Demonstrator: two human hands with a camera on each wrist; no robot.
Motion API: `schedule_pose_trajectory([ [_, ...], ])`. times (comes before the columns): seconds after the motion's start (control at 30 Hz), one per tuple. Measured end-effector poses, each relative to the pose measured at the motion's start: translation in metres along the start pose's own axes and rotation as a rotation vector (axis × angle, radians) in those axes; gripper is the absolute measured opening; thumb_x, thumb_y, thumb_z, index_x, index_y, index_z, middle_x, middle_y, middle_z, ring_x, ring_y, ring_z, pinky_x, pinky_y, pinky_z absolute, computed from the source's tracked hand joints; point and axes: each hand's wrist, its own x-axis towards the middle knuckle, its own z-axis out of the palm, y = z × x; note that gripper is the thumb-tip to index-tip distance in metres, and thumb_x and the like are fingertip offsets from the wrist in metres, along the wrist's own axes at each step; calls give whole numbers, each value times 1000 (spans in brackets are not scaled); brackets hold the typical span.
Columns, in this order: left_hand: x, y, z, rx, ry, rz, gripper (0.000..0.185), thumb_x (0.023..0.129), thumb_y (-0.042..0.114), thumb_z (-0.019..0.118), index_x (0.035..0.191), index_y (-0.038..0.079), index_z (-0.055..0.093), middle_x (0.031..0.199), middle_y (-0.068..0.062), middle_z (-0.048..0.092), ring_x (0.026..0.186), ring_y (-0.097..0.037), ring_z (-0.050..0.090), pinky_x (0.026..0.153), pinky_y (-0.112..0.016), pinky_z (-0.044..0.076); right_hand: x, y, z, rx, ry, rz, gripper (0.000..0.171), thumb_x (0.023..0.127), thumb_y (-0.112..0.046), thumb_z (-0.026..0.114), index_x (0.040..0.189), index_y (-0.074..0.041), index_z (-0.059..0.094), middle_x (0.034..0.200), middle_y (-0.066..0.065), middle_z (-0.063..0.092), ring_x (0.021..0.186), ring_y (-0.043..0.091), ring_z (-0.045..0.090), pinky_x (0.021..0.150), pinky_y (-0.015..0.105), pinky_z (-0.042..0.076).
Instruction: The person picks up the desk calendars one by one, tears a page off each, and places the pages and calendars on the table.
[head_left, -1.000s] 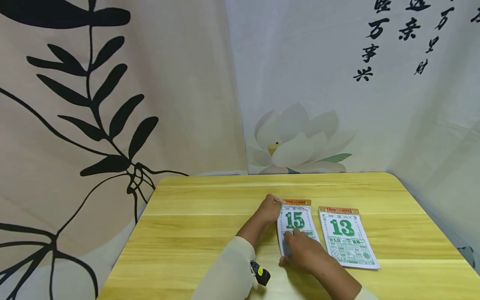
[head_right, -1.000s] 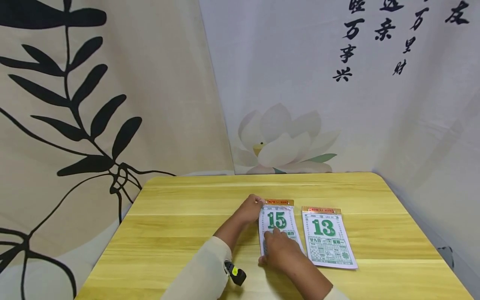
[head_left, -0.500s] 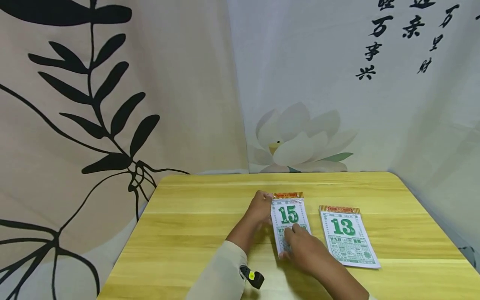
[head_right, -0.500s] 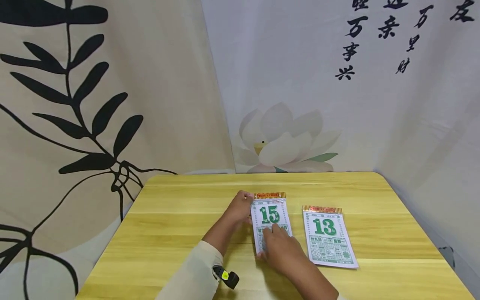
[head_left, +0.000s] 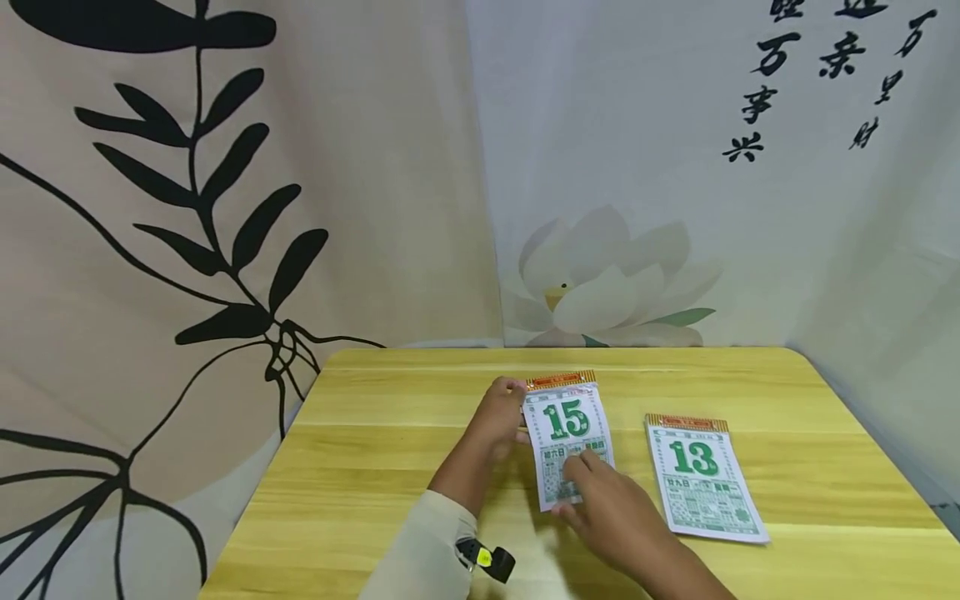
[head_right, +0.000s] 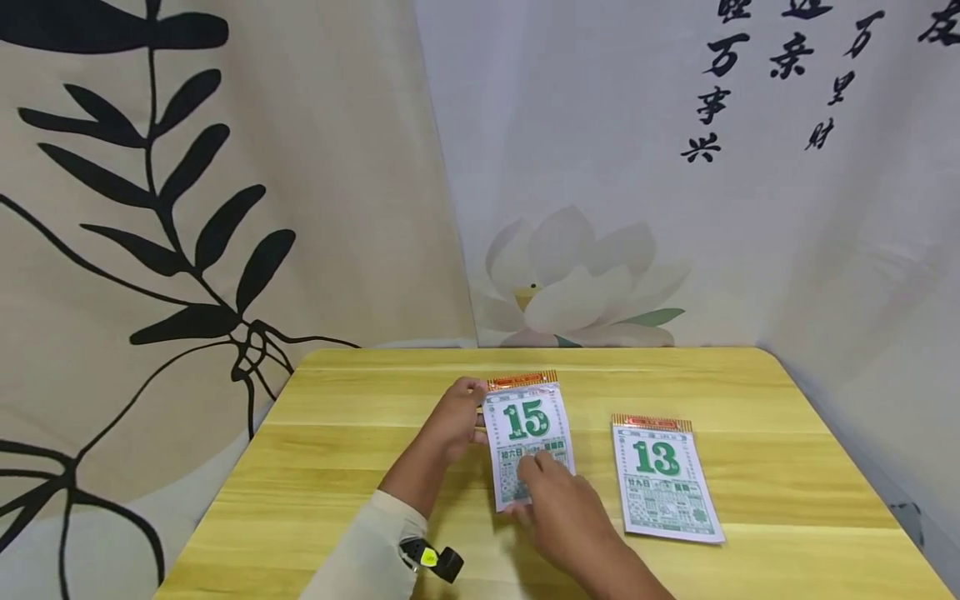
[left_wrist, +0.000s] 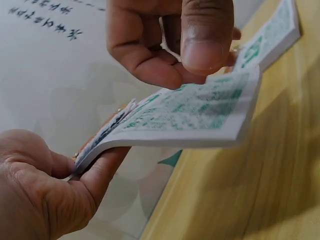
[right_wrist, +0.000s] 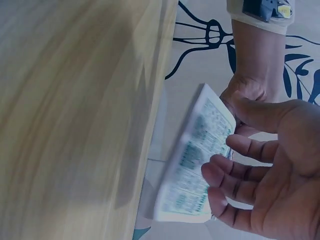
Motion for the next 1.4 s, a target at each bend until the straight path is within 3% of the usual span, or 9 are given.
schedule_pose_trajectory([
  [0.17, -3, 2, -11, -59, 23, 1, 43, 121, 30, 40, 153, 2, 42, 124, -23, 68, 93, -25, 72, 67, -32, 61, -5, -4, -1, 67, -60, -7, 38, 94, -34, 87, 120, -20, 64, 104, -3, 76, 84, 12, 70, 67, 33, 53],
  [0.37, -6, 9, -25, -98, 41, 17, 41, 121, 30, 39, 151, 2, 43, 125, -23, 67, 92, -25, 70, 68, -33, 60, -6, -1, 1, 193, -129, -74, 46, 101, -35, 80, 137, -19, 57, 83, -11, 65, 65, -1, 52, 60, 25, 44],
  [0.47, -7, 13, -30, -120, 44, 21, 40, 121, 30, 39, 150, 2, 44, 125, -23, 67, 92, -25, 72, 69, -34, 62, -6, 2, 2, 339, -212, -80, 54, 104, -37, 77, 148, -20, 51, 100, -3, 73, 71, -2, 57, 64, 25, 49],
  [0.53, -9, 16, -33, -140, 38, 26, 40, 121, 30, 38, 149, 2, 45, 125, -23, 67, 91, -25, 73, 69, -34, 63, -8, 4, 3, 448, -285, -71, 61, 105, -40, 75, 156, -23, 45, 125, 9, 74, 81, 3, 66, 70, 27, 54],
  [0.67, -12, 22, -40, -175, 29, 43, 38, 122, 29, 37, 147, 1, 45, 124, -23, 67, 89, -24, 74, 68, -34, 64, -11, 5, 6, 626, -396, -60, 70, 108, -41, 71, 166, -32, 34, 164, 20, 50, 113, 27, 75, 89, 39, 62],
  [0.8, -15, 29, -46, -194, 28, 75, 38, 122, 28, 35, 146, 1, 44, 124, -23, 67, 86, -22, 76, 68, -35, 66, -8, 8, 10, 758, -432, -127, 70, 111, -36, 66, 170, -34, 26, 177, 18, 31, 139, 49, 63, 98, 35, 59],
  [0.97, -15, 34, -50, -221, 37, 90, 37, 122, 27, 33, 146, 0, 44, 122, -22, 68, 85, -21, 78, 67, -34, 66, -4, 12, 14, 1033, -522, -181, 74, 115, -23, 60, 175, -29, 16, 183, 21, 4, 153, 59, 44, 106, 26, 55],
  [1.2, -15, 38, -51, -278, 72, 83, 36, 122, 25, 33, 145, 1, 45, 124, -23, 66, 85, -22, 75, 65, -32, 64, 2, 9, 18, 1234, -506, -94, 71, 116, -23, 57, 176, -30, 19, 184, 17, 9, 162, 45, 38, 120, 57, 47],
  [1.4, -15, 39, -53, -318, 90, 96, 36, 122, 26, 34, 143, 1, 49, 122, -17, 64, 83, -21, 74, 64, -31, 62, 5, 5, 30, 1480, -413, -138, 66, 117, -7, 47, 176, -19, 21, 179, 6, 26, 154, 15, 50, 114, 37, 54],
])
